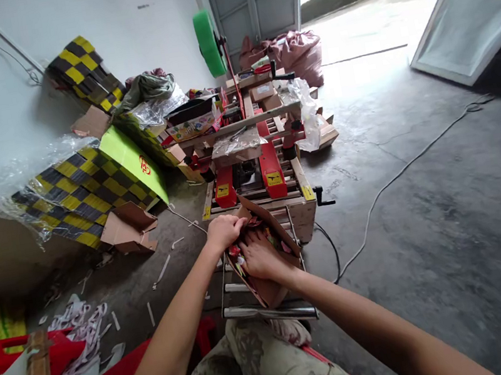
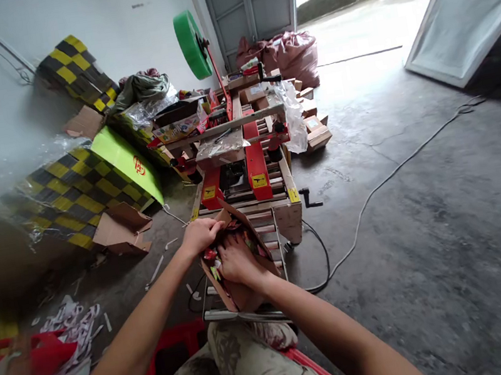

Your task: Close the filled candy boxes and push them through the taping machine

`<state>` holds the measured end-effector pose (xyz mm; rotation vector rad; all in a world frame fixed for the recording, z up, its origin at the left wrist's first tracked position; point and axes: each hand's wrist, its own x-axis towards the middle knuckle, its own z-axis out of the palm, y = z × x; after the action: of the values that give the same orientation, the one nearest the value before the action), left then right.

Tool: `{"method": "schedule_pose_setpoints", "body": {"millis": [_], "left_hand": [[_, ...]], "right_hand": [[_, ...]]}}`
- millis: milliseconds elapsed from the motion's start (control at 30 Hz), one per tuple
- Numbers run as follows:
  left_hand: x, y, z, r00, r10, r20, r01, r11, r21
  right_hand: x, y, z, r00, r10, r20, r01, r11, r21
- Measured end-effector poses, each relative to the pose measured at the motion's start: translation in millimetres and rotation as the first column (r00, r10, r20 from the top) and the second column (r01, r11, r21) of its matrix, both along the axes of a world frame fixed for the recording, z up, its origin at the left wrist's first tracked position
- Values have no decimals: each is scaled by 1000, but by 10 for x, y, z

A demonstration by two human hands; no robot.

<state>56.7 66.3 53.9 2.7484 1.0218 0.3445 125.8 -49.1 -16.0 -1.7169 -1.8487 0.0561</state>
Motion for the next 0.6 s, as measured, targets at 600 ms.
{"method": "schedule_pose_setpoints", "body": {"millis": [600], "left_hand": [[293,173,-466,919,65,388,-25,994,-107]], "right_hand": [[267,-111,-29,987,-152,46,156,982,-103]]}}
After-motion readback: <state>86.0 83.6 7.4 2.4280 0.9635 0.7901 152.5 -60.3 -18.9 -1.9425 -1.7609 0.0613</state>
